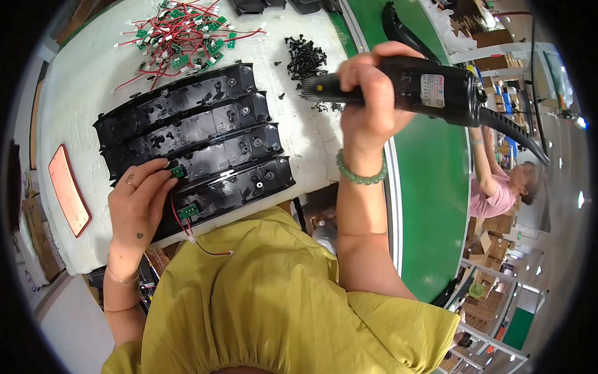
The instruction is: Assembling electronic components into a plastic housing using an electric screwdriver.
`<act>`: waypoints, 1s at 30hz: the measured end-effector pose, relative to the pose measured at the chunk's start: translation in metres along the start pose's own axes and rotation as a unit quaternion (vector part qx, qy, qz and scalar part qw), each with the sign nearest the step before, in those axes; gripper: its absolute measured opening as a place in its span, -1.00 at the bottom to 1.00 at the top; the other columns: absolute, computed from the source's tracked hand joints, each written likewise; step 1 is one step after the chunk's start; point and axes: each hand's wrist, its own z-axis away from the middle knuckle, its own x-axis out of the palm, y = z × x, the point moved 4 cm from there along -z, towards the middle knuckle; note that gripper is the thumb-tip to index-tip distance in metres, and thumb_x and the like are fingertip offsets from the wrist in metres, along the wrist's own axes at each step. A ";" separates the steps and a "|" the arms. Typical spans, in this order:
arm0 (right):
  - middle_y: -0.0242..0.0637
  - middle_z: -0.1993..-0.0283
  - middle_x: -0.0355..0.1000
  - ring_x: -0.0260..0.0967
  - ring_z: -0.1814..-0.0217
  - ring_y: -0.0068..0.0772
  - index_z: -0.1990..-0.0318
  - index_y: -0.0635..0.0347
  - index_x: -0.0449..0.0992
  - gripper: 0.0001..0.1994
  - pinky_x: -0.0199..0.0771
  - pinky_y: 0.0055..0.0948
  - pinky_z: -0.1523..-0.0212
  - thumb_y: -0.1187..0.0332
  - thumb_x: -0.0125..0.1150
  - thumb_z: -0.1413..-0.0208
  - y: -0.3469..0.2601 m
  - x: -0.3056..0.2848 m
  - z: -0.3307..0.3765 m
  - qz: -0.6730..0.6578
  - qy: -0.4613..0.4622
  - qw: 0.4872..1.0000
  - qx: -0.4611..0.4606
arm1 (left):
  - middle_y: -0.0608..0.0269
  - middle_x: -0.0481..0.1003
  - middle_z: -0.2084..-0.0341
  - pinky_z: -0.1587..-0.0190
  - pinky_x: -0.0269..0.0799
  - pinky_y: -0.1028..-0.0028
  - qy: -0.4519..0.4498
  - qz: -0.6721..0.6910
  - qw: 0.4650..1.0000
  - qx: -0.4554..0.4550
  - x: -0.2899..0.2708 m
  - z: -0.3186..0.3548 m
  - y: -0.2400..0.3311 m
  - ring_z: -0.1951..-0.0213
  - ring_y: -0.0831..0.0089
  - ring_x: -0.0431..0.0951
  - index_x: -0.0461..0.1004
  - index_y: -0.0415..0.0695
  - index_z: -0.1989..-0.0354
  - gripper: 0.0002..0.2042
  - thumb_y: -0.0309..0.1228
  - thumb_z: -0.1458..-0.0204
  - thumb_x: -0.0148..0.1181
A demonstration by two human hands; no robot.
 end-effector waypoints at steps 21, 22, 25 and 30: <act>-0.35 0.62 0.12 0.05 0.66 -0.50 0.17 0.19 0.29 -0.71 0.23 -0.40 0.46 0.47 -0.04 0.15 -0.019 -0.018 0.008 -0.069 -0.028 0.997 -0.028 | 0.27 0.50 0.47 0.37 0.40 0.43 -0.031 0.088 0.993 0.074 0.023 -0.072 0.024 0.40 0.28 0.44 0.49 -0.15 0.48 -0.85 -0.50 0.25 0.33; -0.37 0.62 0.12 0.05 0.66 -0.50 0.14 0.20 0.28 -0.70 0.22 -0.41 0.46 0.45 -0.05 0.12 -0.025 -0.016 0.009 -0.079 -0.063 0.994 -0.044 | 0.23 0.50 0.46 0.32 0.38 0.41 -0.037 0.123 0.988 0.083 0.033 -0.083 0.024 0.37 0.27 0.44 0.51 -0.17 0.42 -0.83 -0.47 0.23 0.33; -0.40 0.60 0.14 0.06 0.63 -0.53 0.08 0.18 0.28 -0.67 0.15 -0.43 0.45 0.43 -0.06 0.08 -0.042 -0.015 0.011 -0.124 -0.139 0.981 -0.058 | 0.19 0.51 0.46 0.28 0.36 0.40 -0.059 0.174 0.979 0.084 0.071 -0.113 0.031 0.32 0.26 0.45 0.54 -0.19 0.35 -0.78 -0.40 0.20 0.33; -0.46 0.60 0.16 0.08 0.63 -0.58 0.07 0.14 0.26 -0.66 0.13 -0.47 0.43 0.42 -0.04 0.08 -0.064 -0.010 0.017 -0.126 -0.170 0.976 -0.058 | 0.17 0.52 0.52 0.29 0.37 0.42 -0.096 0.236 0.963 0.084 0.093 -0.127 0.039 0.33 0.29 0.45 0.57 -0.18 0.35 -0.79 -0.39 0.20 0.32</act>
